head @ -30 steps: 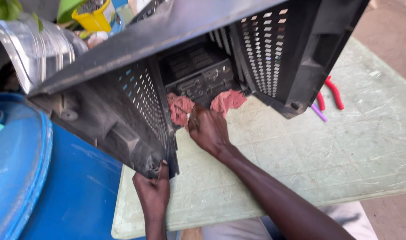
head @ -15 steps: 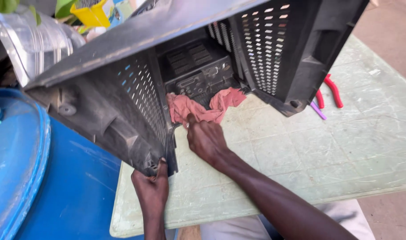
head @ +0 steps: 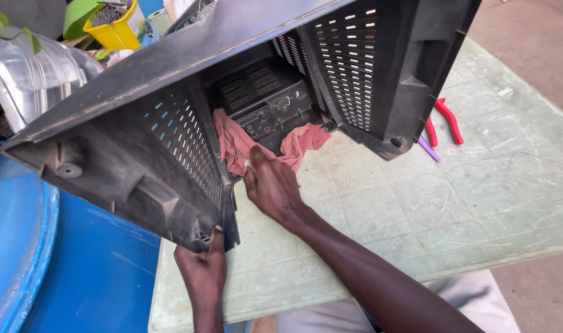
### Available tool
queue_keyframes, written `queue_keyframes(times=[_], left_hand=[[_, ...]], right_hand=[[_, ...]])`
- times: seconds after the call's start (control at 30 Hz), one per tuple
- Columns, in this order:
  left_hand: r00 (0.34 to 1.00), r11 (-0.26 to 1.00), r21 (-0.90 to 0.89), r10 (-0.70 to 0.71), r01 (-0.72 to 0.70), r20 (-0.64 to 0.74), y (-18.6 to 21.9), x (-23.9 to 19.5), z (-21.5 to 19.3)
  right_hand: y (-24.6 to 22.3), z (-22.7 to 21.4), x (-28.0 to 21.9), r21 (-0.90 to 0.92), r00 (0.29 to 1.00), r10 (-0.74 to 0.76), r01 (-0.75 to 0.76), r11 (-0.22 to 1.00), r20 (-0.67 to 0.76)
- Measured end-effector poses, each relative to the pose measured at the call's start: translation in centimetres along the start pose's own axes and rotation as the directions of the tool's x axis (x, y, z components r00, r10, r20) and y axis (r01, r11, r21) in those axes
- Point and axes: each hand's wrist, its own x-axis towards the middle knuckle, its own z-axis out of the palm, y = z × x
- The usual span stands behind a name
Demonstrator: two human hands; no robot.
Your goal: Cleaning the interior and exterior of a plastic television casing using a cloth and a toothbrush.
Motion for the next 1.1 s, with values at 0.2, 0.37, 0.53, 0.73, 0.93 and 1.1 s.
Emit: queue_keyframes(times=[0.2,0.37,0.53,0.73,0.93,1.1], left_hand=[[0.999,0.998,0.069,-0.014,0.012,0.032,0.2,0.2,0.0],[1.0,0.999,0.026,0.021,-0.02,-0.006,-0.3,0.2,0.0],[0.998,0.996,0.071,0.062,-0.062,0.001,-0.8,-0.2,-0.4],[1.0,0.998,0.05,0.031,-0.031,0.003,0.1,0.3,0.0],[0.998,0.992,0.107,-0.063,0.062,0.013,0.1,0.1,0.1],[0.998,0.997,0.049,0.066,-0.065,-0.018,-1.8,0.0,-0.3]], right_hand=[[2.8,1.4,-0.3,-0.11,0.982,-0.168,0.159,0.981,-0.081],[1.0,-0.6,0.0,-0.017,0.986,-0.121,0.119,0.993,-0.115],[0.5,-0.2,-0.8,-0.002,0.997,-0.035,0.035,0.999,-0.072],[2.0,0.4,0.1,-0.145,0.973,-0.209,0.194,0.97,-0.101],[1.0,-0.8,0.1,-0.09,0.976,-0.176,0.166,0.982,-0.126],[1.2,0.9,0.6,-0.061,0.967,-0.176,0.168,0.984,-0.182]])
